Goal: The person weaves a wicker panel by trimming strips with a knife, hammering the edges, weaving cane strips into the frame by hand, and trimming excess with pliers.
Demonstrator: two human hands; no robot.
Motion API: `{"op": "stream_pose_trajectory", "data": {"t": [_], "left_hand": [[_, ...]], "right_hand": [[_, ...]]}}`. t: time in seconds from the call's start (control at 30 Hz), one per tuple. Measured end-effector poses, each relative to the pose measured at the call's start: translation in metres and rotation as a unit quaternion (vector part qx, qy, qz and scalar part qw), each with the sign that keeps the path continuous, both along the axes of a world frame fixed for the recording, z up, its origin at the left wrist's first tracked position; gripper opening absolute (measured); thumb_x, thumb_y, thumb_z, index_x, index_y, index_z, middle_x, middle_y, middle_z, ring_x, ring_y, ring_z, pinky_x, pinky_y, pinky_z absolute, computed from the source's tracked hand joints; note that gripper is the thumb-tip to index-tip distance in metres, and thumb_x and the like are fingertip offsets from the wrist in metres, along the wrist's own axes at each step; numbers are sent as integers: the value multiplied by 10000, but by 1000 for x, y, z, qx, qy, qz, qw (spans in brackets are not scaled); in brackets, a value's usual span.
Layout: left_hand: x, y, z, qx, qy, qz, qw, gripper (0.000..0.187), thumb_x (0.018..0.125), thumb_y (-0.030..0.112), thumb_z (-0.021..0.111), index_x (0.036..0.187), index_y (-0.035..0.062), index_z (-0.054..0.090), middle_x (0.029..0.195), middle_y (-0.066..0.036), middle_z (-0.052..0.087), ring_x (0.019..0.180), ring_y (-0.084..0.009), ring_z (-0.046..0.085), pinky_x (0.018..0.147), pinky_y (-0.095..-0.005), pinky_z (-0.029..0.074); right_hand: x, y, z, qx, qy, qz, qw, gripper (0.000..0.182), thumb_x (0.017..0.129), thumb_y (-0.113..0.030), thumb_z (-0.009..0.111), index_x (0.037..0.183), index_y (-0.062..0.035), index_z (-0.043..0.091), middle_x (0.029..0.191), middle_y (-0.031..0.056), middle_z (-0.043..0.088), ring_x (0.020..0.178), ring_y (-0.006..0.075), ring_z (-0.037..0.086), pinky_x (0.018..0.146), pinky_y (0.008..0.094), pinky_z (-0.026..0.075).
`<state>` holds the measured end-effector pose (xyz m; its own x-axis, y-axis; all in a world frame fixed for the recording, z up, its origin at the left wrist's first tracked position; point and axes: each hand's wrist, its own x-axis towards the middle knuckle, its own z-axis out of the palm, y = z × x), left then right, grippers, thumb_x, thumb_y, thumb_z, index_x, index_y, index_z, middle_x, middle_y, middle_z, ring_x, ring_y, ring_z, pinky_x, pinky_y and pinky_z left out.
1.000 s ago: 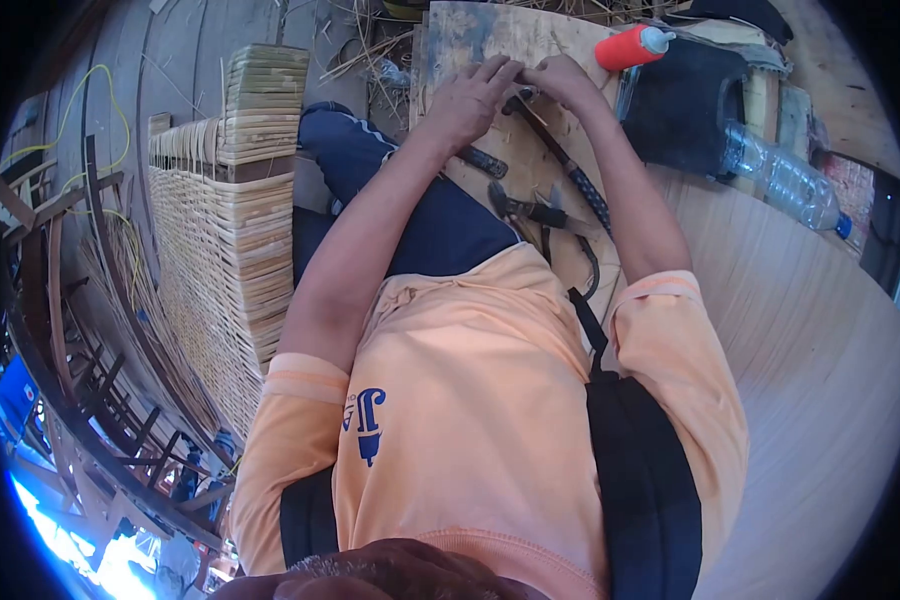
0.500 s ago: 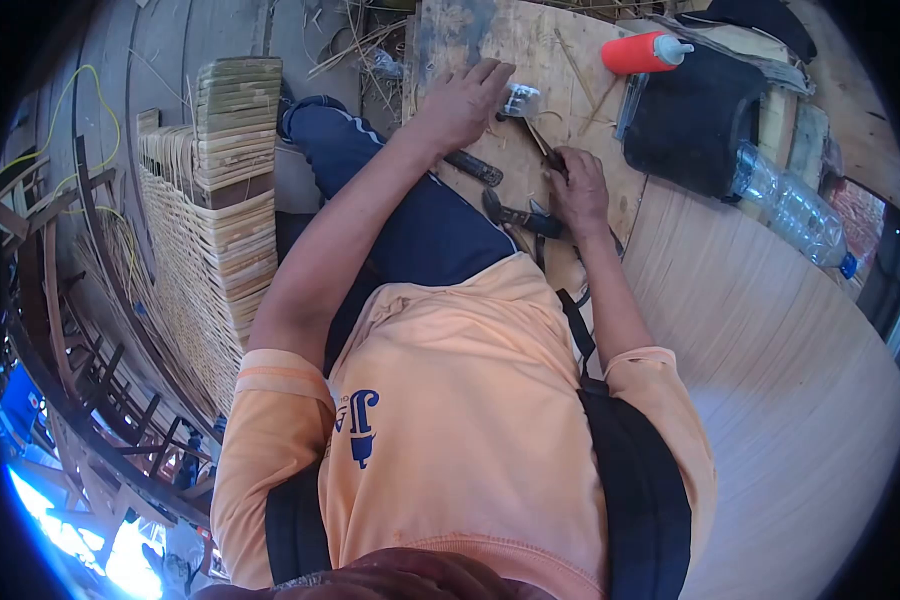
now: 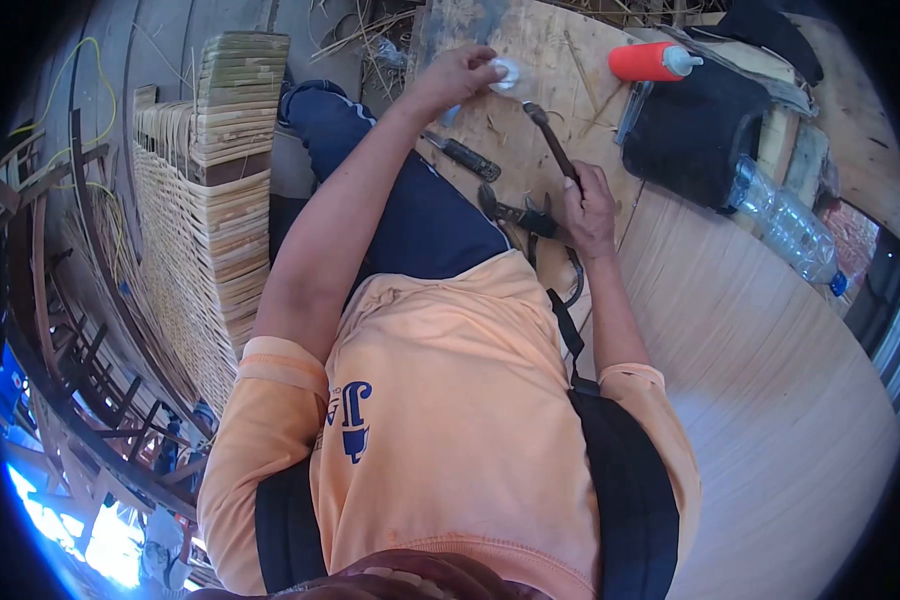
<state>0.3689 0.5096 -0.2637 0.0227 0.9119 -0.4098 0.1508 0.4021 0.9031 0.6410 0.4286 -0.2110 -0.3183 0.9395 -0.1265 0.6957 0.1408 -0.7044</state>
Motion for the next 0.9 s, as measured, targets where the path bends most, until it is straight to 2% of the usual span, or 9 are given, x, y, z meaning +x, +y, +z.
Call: {"op": "stream_pose_trajectory", "data": {"t": [0.07, 0.13, 0.27, 0.33, 0.43, 0.5, 0.6, 0.77, 0.9], "left_hand": [[-4, 4, 7, -14, -38, 46, 998, 461, 772, 287, 717, 1127, 6, 629, 974, -215, 671, 828, -367, 656, 762, -396, 517], [-5, 2, 17, 45, 169, -14, 985, 402, 788, 266, 692, 1094, 9, 645, 945, -219, 669, 793, -376, 651, 762, -420, 513], [5, -8, 17, 87, 162, 36, 982, 315, 808, 235, 663, 1026, 8, 659, 966, -223, 656, 849, -380, 636, 785, -429, 499], [9, -26, 24, 152, 218, 146, 953, 336, 858, 258, 604, 1077, 4, 636, 1007, -211, 649, 890, -341, 639, 772, -380, 496], [10, -50, 35, 99, 178, 169, 964, 333, 869, 219, 586, 1121, 3, 601, 1028, -210, 630, 917, -355, 620, 806, -390, 488], [-4, -75, 70, 166, 217, 147, 951, 321, 872, 165, 574, 1137, -15, 567, 1040, -209, 613, 954, -351, 604, 838, -388, 488], [-29, -115, 135, 152, 170, 154, 961, 246, 875, 142, 580, 1076, 1, 594, 1026, -181, 616, 977, -333, 601, 855, -383, 488], [-112, -188, 231, 183, 313, 119, 924, 173, 892, 134, 594, 1024, 30, 636, 1016, -123, 634, 974, -283, 614, 851, -358, 491], [-195, -213, 236, 167, 453, 164, 860, 184, 903, 135, 580, 1042, 41, 655, 1032, -121, 628, 993, -264, 606, 869, -348, 482]], "right_hand": [[1, 5, 8, -28, 19, -20, 999, 235, 905, -73, 510, 1123, -17, 579, 892, 102, 588, 765, 213, 600, 683, 312, 484], [-1, 8, 21, -275, 286, -157, 904, 267, 948, -122, 469, 1131, 52, 556, 851, 54, 526, 635, 115, 508, 598, 251, 434], [-5, 21, 30, -316, 356, -133, 869, 297, 956, -177, 455, 1101, 55, 571, 778, 45, 531, 585, 128, 527, 535, 254, 433], [-7, 24, 38, -329, 349, -136, 867, 313, 956, -197, 458, 1103, 58, 565, 770, 56, 530, 570, 143, 531, 514, 261, 435], [-13, 26, 43, -398, 382, -138, 823, 340, 952, -237, 482, 1119, 50, 554, 768, 53, 530, 570, 153, 538, 493, 262, 434], [-32, 29, 56, -385, 358, -85, 846, 342, 964, -246, 470, 1107, 48, 570, 772, 51, 532, 567, 147, 537, 501, 252, 436], [-80, 32, 87, -365, 346, 20, 864, 310, 977, -222, 489, 1100, 45, 588, 760, 41, 539, 567, 114, 520, 518, 219, 419], [-159, 21, 127, -356, 263, 106, 891, 275, 972, -209, 522, 1087, 24, 613, 713, 8, 542, 570, 68, 492, 528, 202, 396], [-194, 11, 132, -338, 273, 177, 883, 285, 974, -251, 545, 1087, -2, 623, 701, -14, 531, 576, 52, 483, 526, 194, 388]]}}
